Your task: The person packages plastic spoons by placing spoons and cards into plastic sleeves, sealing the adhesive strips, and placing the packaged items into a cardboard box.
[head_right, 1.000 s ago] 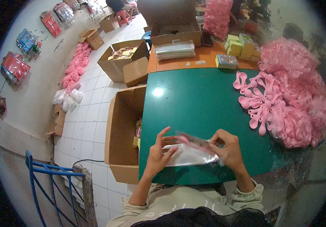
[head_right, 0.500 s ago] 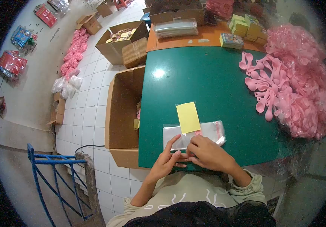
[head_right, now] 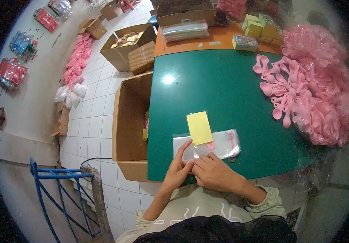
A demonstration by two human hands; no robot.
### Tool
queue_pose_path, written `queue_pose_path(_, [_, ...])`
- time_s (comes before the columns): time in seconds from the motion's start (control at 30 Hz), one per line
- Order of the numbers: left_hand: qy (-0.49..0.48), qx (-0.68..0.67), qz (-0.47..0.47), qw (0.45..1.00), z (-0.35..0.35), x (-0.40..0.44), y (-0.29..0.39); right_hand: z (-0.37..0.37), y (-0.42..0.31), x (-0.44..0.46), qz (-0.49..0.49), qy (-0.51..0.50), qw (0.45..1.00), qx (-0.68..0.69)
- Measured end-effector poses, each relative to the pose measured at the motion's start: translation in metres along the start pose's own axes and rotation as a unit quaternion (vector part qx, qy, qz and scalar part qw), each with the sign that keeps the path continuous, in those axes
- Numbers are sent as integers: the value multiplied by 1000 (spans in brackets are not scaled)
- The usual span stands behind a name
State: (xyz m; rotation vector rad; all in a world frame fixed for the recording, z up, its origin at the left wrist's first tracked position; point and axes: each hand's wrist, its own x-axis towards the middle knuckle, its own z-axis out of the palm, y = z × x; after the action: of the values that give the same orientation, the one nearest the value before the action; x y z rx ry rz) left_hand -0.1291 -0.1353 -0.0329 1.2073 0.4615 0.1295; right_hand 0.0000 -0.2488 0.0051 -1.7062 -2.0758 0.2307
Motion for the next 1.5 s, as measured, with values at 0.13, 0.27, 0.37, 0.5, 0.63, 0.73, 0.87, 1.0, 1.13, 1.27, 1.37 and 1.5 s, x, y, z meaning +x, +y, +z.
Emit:
queue_pose_path(0.13, [19, -35, -16, 999, 1, -5, 1, -18, 6, -8, 74, 21, 995, 71])
queue_pose_path(0.27, [4, -37, -34, 999, 3, -13, 7, -20, 11, -10, 103, 10, 991, 83])
queue_pose_path(0.37, [6, -16, -37, 999, 3, -18, 10, -10, 11, -8, 97, 1, 992, 76])
queue_pose_path(0.5, [24, 85, 13, 996, 2, -21, 8, -3, 10, -3, 90, 7, 993, 76])
queue_pose_path(0.63, [28, 172, 64, 983, 2, -22, 8, -1, 12, -3, 101, 14, 988, 119])
queue_pose_path(0.73, [16, 208, 55, 976, 1, -25, 9, -6, 10, -1, 113, 3, 983, 143])
queue_pose_path(0.87, [16, 200, 69, 977, 0, -25, 13, -11, 7, -2, 109, -2, 984, 141])
queue_pose_path(1.0, [37, 94, 42, 994, 5, -14, 10, -8, 3, 0, 72, 19, 993, 93])
queue_pose_path(1.13, [41, 59, 18, 997, 8, -6, 11, -7, 4, -1, 40, 3, 993, 115])
queue_pose_path(1.27, [30, 169, 10, 985, 7, -7, 13, -24, 22, -10, 35, -57, 966, 249])
queue_pose_path(1.37, [52, 41, 24, 997, 7, -4, 10, -54, 32, -19, 53, -75, 936, 341])
queue_pose_path(1.5, [-10, 39, -21, 999, 3, -5, 10, -113, 48, -61, 102, 15, 928, 357])
